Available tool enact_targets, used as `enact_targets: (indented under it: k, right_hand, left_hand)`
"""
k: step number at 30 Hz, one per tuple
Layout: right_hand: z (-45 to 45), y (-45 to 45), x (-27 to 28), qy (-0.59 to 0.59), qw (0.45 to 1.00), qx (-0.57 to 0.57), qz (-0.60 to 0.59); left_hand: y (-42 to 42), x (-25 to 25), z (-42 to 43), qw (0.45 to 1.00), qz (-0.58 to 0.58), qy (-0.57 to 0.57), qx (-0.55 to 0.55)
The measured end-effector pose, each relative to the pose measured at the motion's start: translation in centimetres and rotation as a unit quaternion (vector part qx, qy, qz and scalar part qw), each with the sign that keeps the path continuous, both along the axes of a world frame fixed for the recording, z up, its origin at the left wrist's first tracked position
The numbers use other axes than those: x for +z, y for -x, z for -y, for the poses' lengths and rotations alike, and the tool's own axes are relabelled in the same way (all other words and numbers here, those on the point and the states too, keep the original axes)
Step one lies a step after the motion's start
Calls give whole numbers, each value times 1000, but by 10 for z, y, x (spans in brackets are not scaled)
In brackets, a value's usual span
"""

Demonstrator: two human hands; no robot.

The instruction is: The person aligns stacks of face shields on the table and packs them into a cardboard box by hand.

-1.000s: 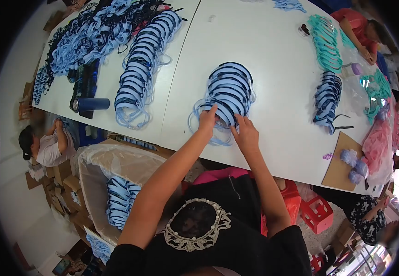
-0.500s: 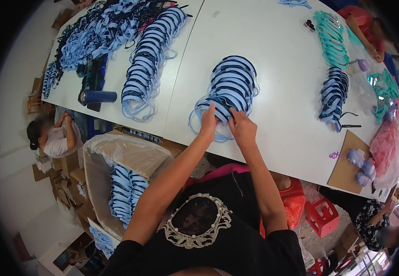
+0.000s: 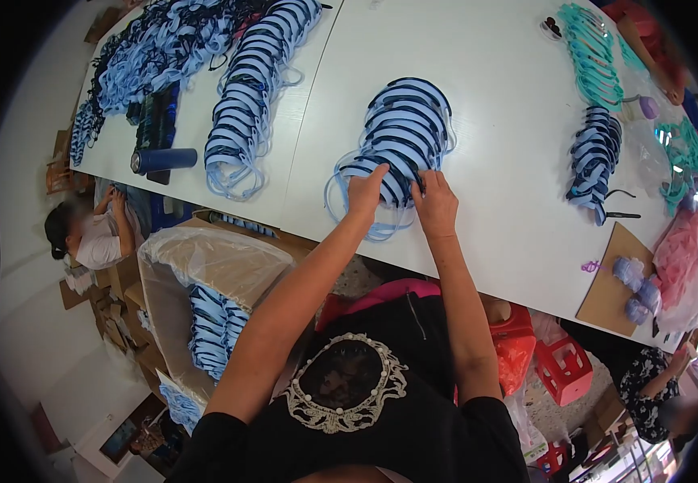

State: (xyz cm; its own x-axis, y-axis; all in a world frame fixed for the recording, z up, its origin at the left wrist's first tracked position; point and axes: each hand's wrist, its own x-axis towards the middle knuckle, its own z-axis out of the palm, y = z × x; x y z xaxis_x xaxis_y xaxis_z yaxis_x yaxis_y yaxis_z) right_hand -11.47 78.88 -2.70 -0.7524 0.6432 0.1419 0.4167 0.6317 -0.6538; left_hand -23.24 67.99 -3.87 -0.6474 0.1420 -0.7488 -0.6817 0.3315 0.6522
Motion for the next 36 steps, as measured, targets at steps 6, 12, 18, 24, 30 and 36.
enact_targets:
  k: [6,12,18,24,30,36]
  right_hand:
    - [10,15,10,-19,999,40,-30]
    - [-7,19,8,29,998,24,-54]
    - [-21,23,17,-31,995,73,-54]
    - [-22,26,27,36,995,60,-67]
    - [-26,48,30,90,995,-21,-26]
    - [-32,56,21,3,999,-11,33]
  left_hand:
    - [-29,-19,6,993,-104,-32,47]
    - [-29,4,-5,988,43,-108,102]
    - [-28,-4,-10,979,107,-123,126]
    - [-27,-3,-12,971,127,-128,155]
    - [-24,-2,-11,965,134,-164,158]
    - [-24,-3,-12,964,132,-161,165]
